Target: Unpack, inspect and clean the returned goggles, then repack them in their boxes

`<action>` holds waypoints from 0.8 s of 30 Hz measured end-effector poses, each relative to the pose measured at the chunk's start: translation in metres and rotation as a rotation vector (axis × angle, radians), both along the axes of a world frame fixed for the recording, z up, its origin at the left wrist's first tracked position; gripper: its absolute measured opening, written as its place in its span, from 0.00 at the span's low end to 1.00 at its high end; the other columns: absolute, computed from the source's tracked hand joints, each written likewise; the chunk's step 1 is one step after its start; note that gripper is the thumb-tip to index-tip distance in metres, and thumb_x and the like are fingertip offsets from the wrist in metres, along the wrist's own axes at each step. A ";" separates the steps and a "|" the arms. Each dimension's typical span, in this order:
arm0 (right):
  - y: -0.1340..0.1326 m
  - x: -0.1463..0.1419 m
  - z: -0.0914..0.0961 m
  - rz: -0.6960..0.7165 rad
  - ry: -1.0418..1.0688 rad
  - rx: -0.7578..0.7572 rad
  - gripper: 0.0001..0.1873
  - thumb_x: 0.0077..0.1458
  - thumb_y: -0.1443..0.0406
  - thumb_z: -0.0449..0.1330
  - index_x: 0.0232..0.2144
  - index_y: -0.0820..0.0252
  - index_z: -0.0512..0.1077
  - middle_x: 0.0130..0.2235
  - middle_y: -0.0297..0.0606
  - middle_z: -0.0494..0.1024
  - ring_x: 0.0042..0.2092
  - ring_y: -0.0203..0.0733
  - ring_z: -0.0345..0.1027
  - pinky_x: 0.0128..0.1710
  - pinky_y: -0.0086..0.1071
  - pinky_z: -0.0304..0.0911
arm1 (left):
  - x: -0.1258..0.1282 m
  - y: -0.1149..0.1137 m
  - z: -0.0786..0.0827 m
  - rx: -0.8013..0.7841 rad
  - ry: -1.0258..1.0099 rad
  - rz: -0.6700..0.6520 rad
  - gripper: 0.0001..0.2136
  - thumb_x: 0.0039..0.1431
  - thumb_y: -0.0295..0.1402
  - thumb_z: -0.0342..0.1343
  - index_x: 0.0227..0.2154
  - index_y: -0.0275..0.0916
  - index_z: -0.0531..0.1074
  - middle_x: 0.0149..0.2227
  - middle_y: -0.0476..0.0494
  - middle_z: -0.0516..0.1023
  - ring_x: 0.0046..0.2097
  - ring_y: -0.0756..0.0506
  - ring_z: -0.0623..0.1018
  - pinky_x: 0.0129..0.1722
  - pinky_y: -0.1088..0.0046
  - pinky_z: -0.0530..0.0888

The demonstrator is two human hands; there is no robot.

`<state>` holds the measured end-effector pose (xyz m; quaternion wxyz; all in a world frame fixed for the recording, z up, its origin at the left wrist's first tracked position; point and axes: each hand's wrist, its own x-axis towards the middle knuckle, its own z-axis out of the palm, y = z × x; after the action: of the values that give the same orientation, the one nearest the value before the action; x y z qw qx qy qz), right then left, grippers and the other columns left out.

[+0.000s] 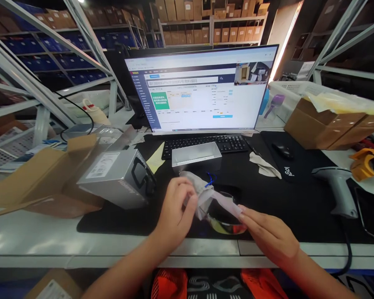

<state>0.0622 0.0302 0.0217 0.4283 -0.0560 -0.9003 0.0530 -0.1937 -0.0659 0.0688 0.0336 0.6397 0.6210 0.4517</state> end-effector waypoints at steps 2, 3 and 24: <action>0.004 0.001 0.010 0.025 -0.036 0.017 0.30 0.64 0.78 0.52 0.67 0.63 0.62 0.57 0.51 0.77 0.55 0.48 0.75 0.50 0.34 0.77 | -0.004 0.013 0.023 -0.183 0.108 -0.087 0.04 0.66 0.33 0.53 0.35 0.41 0.67 0.37 0.47 0.70 0.40 0.45 0.72 0.40 0.69 0.70; 0.005 0.000 0.014 0.033 -0.052 0.024 0.31 0.64 0.78 0.52 0.67 0.62 0.61 0.57 0.50 0.76 0.55 0.48 0.75 0.50 0.34 0.78 | -0.005 0.020 0.034 -0.275 0.197 -0.101 0.05 0.62 0.35 0.58 0.35 0.41 0.68 0.36 0.47 0.70 0.38 0.45 0.72 0.38 0.69 0.70; 0.007 -0.028 0.011 -0.132 0.057 -0.140 0.15 0.60 0.76 0.60 0.48 0.61 0.76 0.46 0.49 0.83 0.44 0.44 0.80 0.44 0.34 0.79 | -0.004 0.075 0.076 -0.422 0.209 -0.279 0.16 0.50 0.17 0.57 0.39 0.39 0.80 0.34 0.49 0.79 0.33 0.49 0.77 0.32 0.74 0.70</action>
<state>0.0344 0.0374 0.0327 0.4515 -0.1436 -0.8761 0.0891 -0.1980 0.0087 0.1448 0.1637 0.7411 0.6075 0.2345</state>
